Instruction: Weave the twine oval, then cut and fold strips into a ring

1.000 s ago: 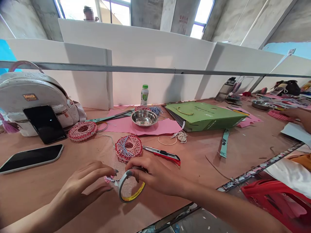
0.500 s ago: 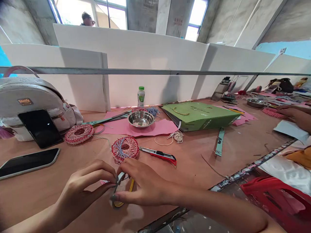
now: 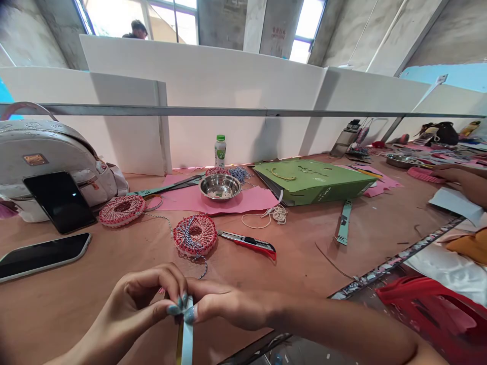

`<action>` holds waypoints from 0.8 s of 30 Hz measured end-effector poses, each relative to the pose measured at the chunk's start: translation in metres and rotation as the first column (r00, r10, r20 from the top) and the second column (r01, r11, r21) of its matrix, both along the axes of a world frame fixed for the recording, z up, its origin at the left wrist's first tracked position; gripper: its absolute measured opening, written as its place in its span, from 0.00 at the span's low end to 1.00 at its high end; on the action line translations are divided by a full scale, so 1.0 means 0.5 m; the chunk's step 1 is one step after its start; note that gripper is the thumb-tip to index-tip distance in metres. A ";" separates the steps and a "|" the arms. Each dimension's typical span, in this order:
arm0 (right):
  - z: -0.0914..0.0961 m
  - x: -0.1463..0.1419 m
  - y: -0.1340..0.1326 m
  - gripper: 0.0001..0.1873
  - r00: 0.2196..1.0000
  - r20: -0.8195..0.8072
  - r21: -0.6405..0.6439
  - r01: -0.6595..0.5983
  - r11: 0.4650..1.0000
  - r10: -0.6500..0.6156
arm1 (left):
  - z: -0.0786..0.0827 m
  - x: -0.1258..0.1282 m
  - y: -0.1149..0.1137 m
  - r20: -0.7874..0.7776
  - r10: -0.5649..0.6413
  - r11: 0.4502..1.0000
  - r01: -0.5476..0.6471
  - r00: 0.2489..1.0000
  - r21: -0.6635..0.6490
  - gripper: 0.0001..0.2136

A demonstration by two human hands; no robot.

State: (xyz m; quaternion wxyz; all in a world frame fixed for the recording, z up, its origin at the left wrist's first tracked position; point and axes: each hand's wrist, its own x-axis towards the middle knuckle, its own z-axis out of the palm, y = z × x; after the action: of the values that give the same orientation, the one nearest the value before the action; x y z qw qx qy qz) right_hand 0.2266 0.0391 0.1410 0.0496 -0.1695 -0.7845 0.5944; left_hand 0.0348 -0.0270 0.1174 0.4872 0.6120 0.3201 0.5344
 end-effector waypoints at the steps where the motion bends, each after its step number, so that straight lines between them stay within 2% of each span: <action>1: 0.000 0.002 -0.001 0.14 0.999 -0.030 -0.073 -0.018 0.997 0.016 | 0.003 0.000 -0.002 0.021 -0.031 0.999 0.031 0.999 -0.021 0.12; 3: 0.003 0.006 -0.005 0.12 0.994 -0.099 -0.218 -0.075 0.973 0.054 | 0.007 -0.004 -0.004 0.048 -0.092 0.995 0.094 0.995 -0.045 0.13; 7: 0.006 0.006 -0.009 0.16 0.991 -0.097 -0.208 -0.111 0.972 0.093 | 0.006 -0.019 0.000 0.053 -0.199 0.970 0.204 0.979 -0.133 0.16; 11: -0.009 -0.010 -0.003 0.23 0.994 -0.107 -0.181 0.012 0.983 -0.032 | -0.003 -0.035 0.013 -0.059 -0.108 0.984 0.098 0.992 -0.149 0.11; 13: -0.014 -0.020 0.001 0.20 0.994 -0.084 -0.142 0.061 0.988 -0.073 | -0.005 -0.037 0.019 -0.101 -0.059 0.986 0.042 0.993 -0.159 0.09; 16: -0.012 -0.030 0.006 0.16 0.996 -0.053 -0.119 0.069 0.990 -0.076 | -0.010 -0.034 0.024 -0.102 -0.054 0.975 0.031 0.993 -0.219 0.09; 18: -0.011 -0.031 0.007 0.16 0.997 -0.047 -0.173 0.056 0.983 -0.065 | -0.017 -0.032 0.027 -0.014 -0.093 0.954 0.085 0.996 -0.288 0.10; 20: -0.012 -0.027 0.006 0.15 0.999 -0.025 -0.188 0.040 0.981 -0.045 | -0.026 -0.034 0.033 0.183 -0.091 0.921 0.153 0.979 -0.357 0.10; 22: -0.014 -0.019 0.003 0.16 1.000 -0.011 -0.139 0.002 0.990 -0.003 | -0.035 -0.040 0.039 0.347 -0.042 0.904 0.184 0.937 -0.386 0.11; 24: -0.012 -0.009 0.001 0.16 0.999 -0.023 -0.061 -0.044 0.997 0.042 | -0.042 -0.049 0.043 0.377 -0.015 0.908 0.171 0.926 -0.383 0.11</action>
State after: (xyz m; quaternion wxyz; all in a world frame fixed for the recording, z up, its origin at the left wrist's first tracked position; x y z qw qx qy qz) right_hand 0.2220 0.0395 0.1349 0.0402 -0.1475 -0.7686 0.6212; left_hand 0.0100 -0.0055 0.0962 0.6807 0.4010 0.2982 0.5357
